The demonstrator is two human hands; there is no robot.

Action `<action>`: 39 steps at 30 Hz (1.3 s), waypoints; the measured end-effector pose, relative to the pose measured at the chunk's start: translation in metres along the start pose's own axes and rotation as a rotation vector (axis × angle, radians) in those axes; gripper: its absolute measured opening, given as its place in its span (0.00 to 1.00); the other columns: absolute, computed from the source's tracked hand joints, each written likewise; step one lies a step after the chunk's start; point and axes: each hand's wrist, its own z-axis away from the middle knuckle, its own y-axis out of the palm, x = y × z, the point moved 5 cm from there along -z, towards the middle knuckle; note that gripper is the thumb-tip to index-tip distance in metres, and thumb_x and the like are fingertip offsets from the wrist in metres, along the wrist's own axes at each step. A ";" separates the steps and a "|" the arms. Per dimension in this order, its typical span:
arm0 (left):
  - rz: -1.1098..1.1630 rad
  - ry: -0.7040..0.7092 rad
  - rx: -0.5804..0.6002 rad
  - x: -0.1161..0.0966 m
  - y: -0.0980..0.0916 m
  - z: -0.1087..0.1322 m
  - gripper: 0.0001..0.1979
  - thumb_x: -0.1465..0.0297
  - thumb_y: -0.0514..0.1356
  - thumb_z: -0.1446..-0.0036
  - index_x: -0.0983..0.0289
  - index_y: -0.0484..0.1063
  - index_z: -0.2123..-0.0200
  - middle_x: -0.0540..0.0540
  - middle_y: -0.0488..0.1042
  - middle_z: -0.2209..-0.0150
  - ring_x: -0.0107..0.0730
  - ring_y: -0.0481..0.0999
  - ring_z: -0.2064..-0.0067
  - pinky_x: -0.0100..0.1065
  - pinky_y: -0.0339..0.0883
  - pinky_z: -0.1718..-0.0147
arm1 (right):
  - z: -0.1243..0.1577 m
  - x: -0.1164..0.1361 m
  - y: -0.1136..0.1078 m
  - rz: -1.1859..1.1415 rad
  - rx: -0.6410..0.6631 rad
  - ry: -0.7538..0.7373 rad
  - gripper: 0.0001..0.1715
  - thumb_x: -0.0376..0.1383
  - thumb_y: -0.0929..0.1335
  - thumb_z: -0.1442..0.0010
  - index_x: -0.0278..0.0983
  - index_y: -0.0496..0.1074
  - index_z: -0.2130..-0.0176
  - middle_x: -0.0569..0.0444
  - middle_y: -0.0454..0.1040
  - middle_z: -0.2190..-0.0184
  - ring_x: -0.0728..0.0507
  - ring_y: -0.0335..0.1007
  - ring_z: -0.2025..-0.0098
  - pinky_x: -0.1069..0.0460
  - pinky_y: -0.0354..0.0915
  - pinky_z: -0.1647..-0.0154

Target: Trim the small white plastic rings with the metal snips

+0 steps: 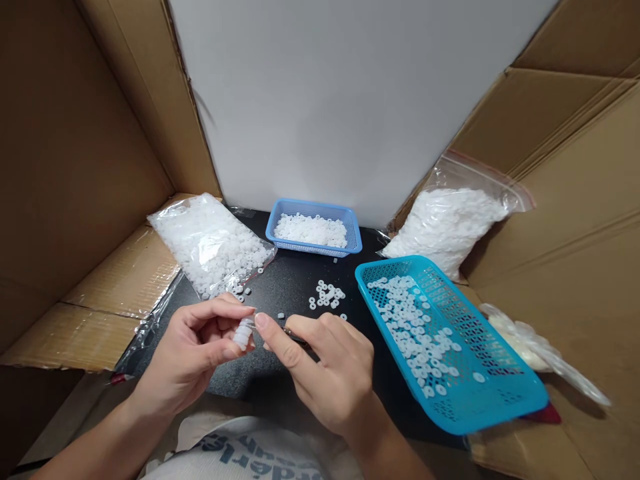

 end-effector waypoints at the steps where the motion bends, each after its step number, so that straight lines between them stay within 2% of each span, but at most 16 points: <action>1: 0.000 0.002 0.002 0.000 0.000 0.000 0.14 0.73 0.79 0.58 0.61 0.88 0.64 0.54 0.79 0.69 0.25 0.78 0.70 0.23 0.76 0.69 | 0.000 0.000 0.000 0.004 0.001 -0.005 0.33 0.25 0.69 0.32 0.41 0.68 0.31 0.54 0.80 0.68 0.48 0.68 0.72 0.52 0.62 0.72; 16: -0.002 -0.018 0.011 -0.001 0.000 0.001 0.13 0.73 0.79 0.56 0.59 0.88 0.64 0.52 0.78 0.69 0.23 0.77 0.70 0.20 0.73 0.69 | -0.001 0.003 -0.001 0.079 0.018 -0.072 0.26 0.26 0.65 0.28 0.39 0.73 0.35 0.53 0.80 0.69 0.48 0.65 0.73 0.52 0.60 0.71; 21: -0.032 -0.001 0.011 0.000 -0.002 0.002 0.13 0.72 0.79 0.57 0.60 0.88 0.64 0.53 0.78 0.70 0.25 0.77 0.70 0.24 0.75 0.69 | -0.001 0.005 0.000 0.050 -0.001 -0.089 0.22 0.24 0.65 0.29 0.37 0.79 0.43 0.52 0.79 0.69 0.48 0.64 0.73 0.51 0.58 0.72; 23: -0.066 0.039 0.029 0.000 -0.003 0.001 0.14 0.72 0.79 0.56 0.60 0.88 0.63 0.53 0.79 0.69 0.26 0.77 0.69 0.24 0.75 0.69 | -0.002 0.002 -0.001 -0.055 -0.013 -0.007 0.21 0.24 0.67 0.31 0.38 0.81 0.45 0.52 0.79 0.69 0.48 0.66 0.73 0.52 0.60 0.72; 26: -0.149 0.166 0.071 -0.004 -0.006 -0.001 0.16 0.74 0.79 0.56 0.59 0.88 0.61 0.55 0.81 0.67 0.28 0.79 0.67 0.26 0.77 0.67 | -0.004 -0.011 -0.002 -0.400 -0.021 0.265 0.21 0.25 0.70 0.33 0.43 0.81 0.45 0.54 0.81 0.66 0.48 0.74 0.68 0.53 0.68 0.69; 29: -0.223 0.290 0.105 -0.008 -0.008 -0.003 0.17 0.75 0.78 0.54 0.58 0.88 0.59 0.57 0.83 0.64 0.32 0.81 0.64 0.28 0.78 0.65 | -0.006 -0.018 0.001 -0.667 0.070 0.460 0.18 0.28 0.72 0.34 0.47 0.83 0.50 0.56 0.83 0.66 0.48 0.77 0.68 0.55 0.70 0.69; 33: -0.290 0.380 0.143 -0.013 -0.007 -0.004 0.18 0.74 0.78 0.53 0.58 0.87 0.57 0.58 0.85 0.63 0.33 0.82 0.63 0.29 0.79 0.65 | -0.008 -0.018 0.002 -0.753 0.169 0.506 0.16 0.30 0.72 0.34 0.46 0.84 0.51 0.57 0.81 0.68 0.49 0.77 0.69 0.57 0.70 0.70; 39: -0.316 0.414 0.178 -0.015 -0.004 -0.004 0.18 0.74 0.78 0.52 0.58 0.87 0.56 0.58 0.85 0.63 0.33 0.83 0.63 0.28 0.79 0.65 | -0.004 -0.017 0.003 -0.721 0.139 0.486 0.15 0.29 0.72 0.34 0.43 0.84 0.50 0.55 0.82 0.68 0.49 0.77 0.68 0.57 0.71 0.69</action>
